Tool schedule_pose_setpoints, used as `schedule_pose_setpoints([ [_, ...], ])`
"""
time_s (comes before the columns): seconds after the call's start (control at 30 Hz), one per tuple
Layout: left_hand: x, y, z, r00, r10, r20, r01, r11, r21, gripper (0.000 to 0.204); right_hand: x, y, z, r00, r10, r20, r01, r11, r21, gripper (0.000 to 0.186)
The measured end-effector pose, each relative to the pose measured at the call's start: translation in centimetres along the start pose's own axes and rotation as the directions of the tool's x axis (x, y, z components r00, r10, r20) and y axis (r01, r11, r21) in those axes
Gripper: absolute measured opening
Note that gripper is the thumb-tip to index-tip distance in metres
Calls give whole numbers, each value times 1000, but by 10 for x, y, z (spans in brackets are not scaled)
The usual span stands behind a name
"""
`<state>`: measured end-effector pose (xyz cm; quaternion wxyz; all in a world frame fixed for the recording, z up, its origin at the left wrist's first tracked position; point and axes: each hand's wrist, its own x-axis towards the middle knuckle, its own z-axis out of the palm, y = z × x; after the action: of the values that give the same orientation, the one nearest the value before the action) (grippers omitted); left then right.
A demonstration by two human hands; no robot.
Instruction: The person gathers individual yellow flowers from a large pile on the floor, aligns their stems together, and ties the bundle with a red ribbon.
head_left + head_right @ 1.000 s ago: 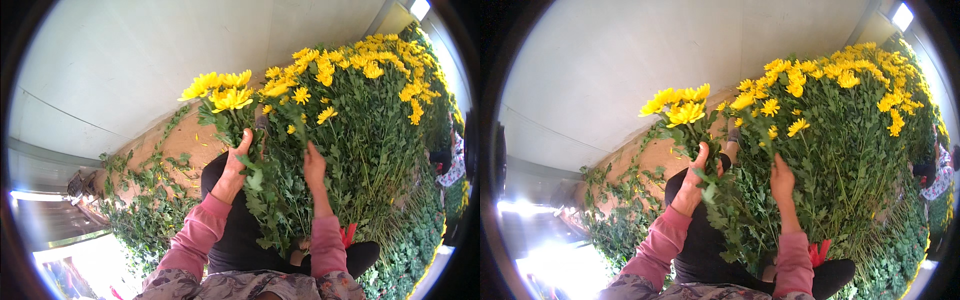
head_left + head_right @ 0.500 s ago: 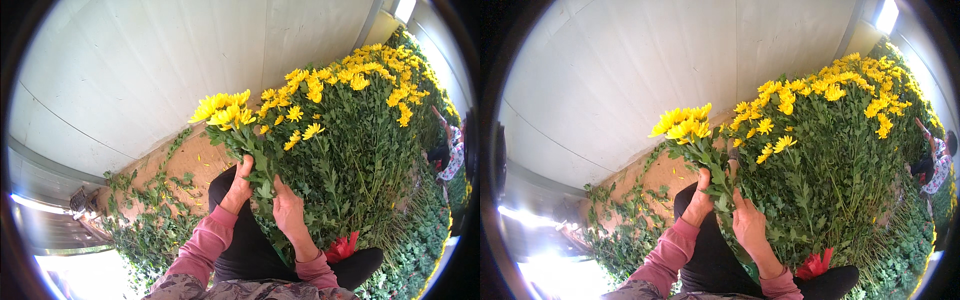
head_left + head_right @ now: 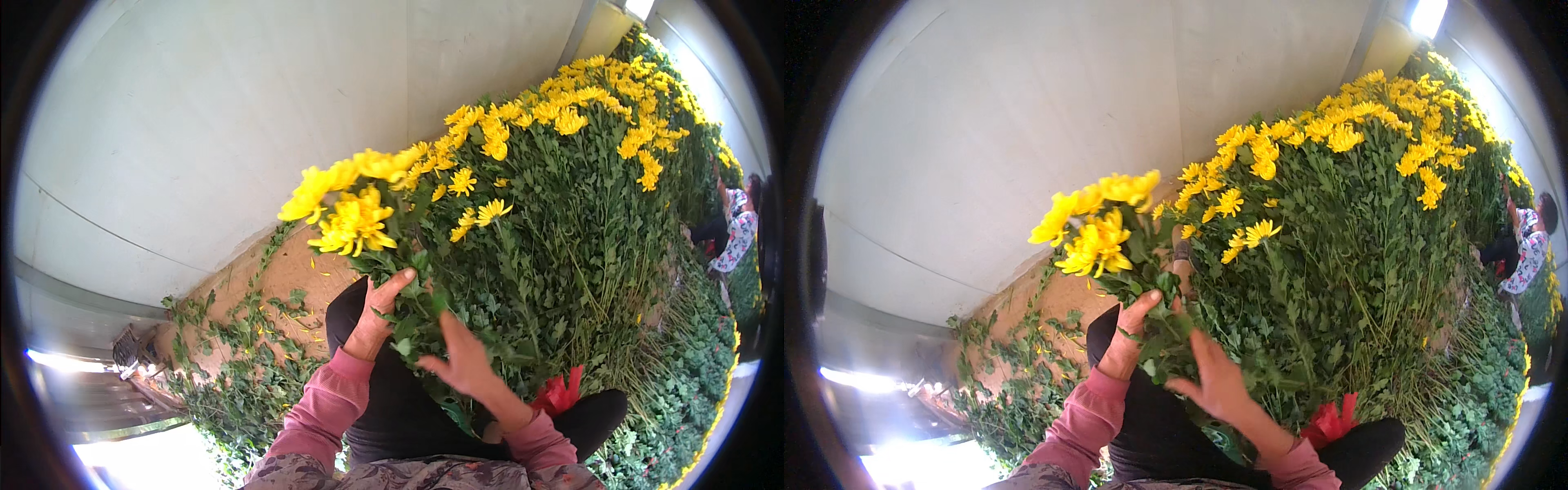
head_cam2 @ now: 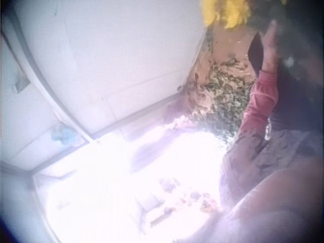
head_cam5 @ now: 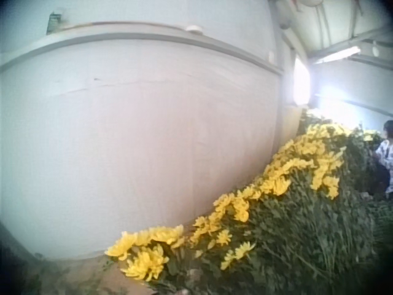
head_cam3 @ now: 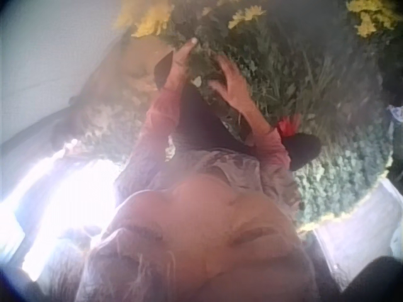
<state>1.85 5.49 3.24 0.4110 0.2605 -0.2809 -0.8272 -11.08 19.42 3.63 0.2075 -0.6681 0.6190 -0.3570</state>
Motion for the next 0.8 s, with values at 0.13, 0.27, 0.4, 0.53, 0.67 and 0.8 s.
schedule_pose_setpoints([
  [0.13, 14, -15, -11, 990, -40, 139, 57, 991, -120, 40, 59, -2, -32, 993, 93, -67, -80, 981, 177, 89],
  [0.27, 6, -13, -3, 997, -59, 50, 55, 996, 70, 46, 129, -37, -43, 995, 76, -59, -62, 976, 207, 111],
  [0.4, 4, -16, -6, 976, -198, 96, 198, 980, 5, 64, 152, -29, -23, 993, 32, -113, 37, 829, 558, 97],
  [0.53, -2, -8, 8, 973, -163, 161, 133, 974, 183, 68, 156, -19, -14, 973, 105, -205, 66, 727, 684, 92],
  [0.67, -4, -19, -11, 975, -210, 77, 213, 976, -36, 64, 151, -38, -7, 978, 183, -99, -155, 960, 233, 96],
  [0.8, -6, -13, -22, 969, -231, 85, 234, 972, -18, 42, 150, -46, 0, 990, 58, -128, -47, 995, 89, 101],
])
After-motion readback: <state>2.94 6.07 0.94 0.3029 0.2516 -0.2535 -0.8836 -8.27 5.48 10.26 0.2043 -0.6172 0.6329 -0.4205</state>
